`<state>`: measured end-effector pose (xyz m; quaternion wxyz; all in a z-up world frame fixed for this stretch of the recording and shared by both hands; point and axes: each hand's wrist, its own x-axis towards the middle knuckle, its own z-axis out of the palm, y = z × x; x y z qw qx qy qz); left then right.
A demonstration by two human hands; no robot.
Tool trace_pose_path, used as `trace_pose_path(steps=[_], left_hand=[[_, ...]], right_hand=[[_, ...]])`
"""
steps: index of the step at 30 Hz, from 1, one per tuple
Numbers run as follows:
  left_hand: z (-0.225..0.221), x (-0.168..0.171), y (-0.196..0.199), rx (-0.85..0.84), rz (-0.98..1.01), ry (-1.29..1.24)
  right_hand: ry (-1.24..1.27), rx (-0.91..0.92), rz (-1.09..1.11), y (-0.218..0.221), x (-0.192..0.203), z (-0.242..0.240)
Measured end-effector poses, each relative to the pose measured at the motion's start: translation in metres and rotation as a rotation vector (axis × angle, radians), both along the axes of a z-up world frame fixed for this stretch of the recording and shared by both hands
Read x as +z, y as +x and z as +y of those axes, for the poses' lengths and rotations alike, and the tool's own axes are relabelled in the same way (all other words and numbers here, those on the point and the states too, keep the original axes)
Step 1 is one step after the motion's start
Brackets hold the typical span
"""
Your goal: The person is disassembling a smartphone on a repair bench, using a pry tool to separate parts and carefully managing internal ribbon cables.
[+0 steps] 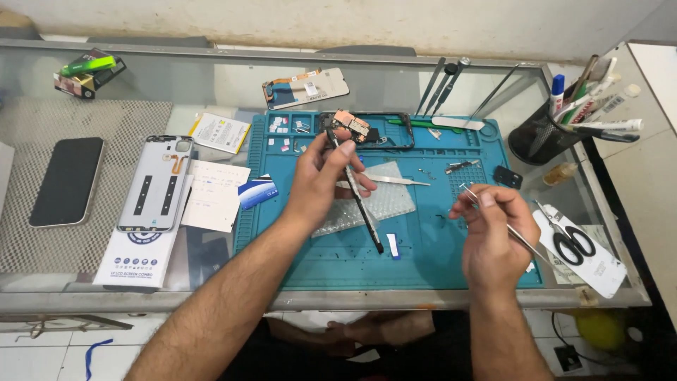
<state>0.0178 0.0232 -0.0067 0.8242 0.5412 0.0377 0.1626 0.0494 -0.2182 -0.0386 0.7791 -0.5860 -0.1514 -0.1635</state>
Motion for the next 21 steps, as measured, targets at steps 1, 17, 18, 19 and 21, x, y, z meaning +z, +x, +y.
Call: trace_pose_path(steps=[1,17,18,19,21], left_hand=[[0.002,0.000,0.003,-0.002,0.000,-0.004],[0.041,0.006,0.015,0.095,0.064,-0.078],[0.041,0.007,0.014,0.065,0.079,-0.062],[0.041,0.005,0.016,0.062,0.079,-0.062],[0.043,0.002,0.018,0.034,0.093,-0.012]], right_hand=[[-0.004,-0.002,0.000,0.002,0.002,-0.002],[-0.669,0.178,-0.033,0.004,0.043,-0.004],[-0.712,0.164,-0.034,0.006,0.047,-0.006],[-0.712,0.160,-0.033,0.011,0.051,-0.009],[-0.620,0.185,-0.078,0.021,0.059,-0.014]])
